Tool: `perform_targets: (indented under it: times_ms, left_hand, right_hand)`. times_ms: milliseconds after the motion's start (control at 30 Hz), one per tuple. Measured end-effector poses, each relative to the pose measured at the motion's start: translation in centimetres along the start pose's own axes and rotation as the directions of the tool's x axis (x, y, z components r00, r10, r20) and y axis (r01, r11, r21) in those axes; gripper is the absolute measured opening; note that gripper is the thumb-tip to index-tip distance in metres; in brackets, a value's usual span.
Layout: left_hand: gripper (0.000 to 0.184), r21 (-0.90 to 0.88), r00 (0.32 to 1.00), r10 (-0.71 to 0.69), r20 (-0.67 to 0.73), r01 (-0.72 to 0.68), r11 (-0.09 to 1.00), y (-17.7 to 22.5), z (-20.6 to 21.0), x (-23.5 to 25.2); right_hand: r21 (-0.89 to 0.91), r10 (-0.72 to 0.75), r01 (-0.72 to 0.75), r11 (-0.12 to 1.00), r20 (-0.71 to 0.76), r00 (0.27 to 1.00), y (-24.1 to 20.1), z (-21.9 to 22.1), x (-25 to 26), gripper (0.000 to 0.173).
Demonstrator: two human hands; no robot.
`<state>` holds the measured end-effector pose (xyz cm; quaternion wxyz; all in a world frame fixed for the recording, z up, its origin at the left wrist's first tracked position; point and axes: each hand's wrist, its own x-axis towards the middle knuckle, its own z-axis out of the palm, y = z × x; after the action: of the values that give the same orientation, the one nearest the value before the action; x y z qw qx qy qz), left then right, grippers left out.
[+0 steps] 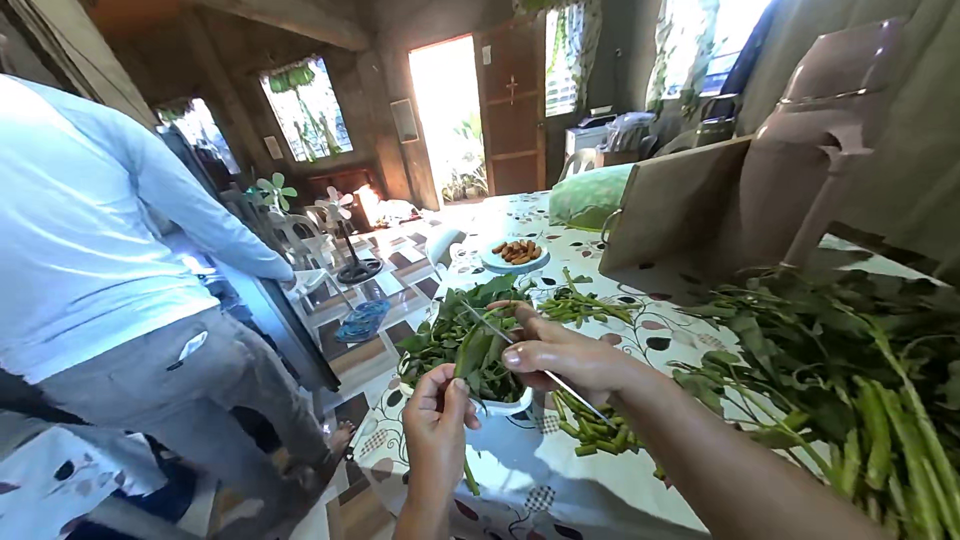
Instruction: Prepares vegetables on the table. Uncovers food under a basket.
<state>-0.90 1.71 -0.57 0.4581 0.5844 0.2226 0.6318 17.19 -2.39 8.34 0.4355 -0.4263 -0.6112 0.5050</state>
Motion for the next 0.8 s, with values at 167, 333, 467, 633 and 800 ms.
perform_targets:
  times_ms: [167,333,467,633,800]
  left_hand:
    - [0.016,0.042,1.000,-0.006,-0.003,0.006,0.999,0.0,0.0,0.0]
    - [0.016,0.191,0.992,-0.080,-0.098,0.098,0.977,0.7,0.2,-0.2]
    - [0.015,0.210,0.975,-0.165,-0.146,0.193,0.958,0.7,-0.4,0.5]
    - [0.013,0.155,0.961,-0.233,-0.148,0.255,0.954,0.0,-0.2,1.6]
    - [0.013,0.151,0.967,-0.223,-0.124,0.241,0.959,-0.3,0.4,1.3]
  right_hand:
    - [-0.257,-0.044,0.015,0.966,-0.105,0.993,0.7,0.9,0.9,0.082]
    - [-0.411,-0.033,-0.102,0.906,-0.309,0.950,1.2,1.7,3.2,0.074]
    - [-0.053,0.157,-0.179,0.982,-0.286,0.945,0.6,0.6,3.9,0.064]
    - [0.189,0.122,-0.127,0.974,0.036,0.992,1.9,-1.2,3.4,0.037]
    - [0.167,0.173,-0.155,0.974,-0.097,0.980,2.2,-0.3,3.1,0.030]
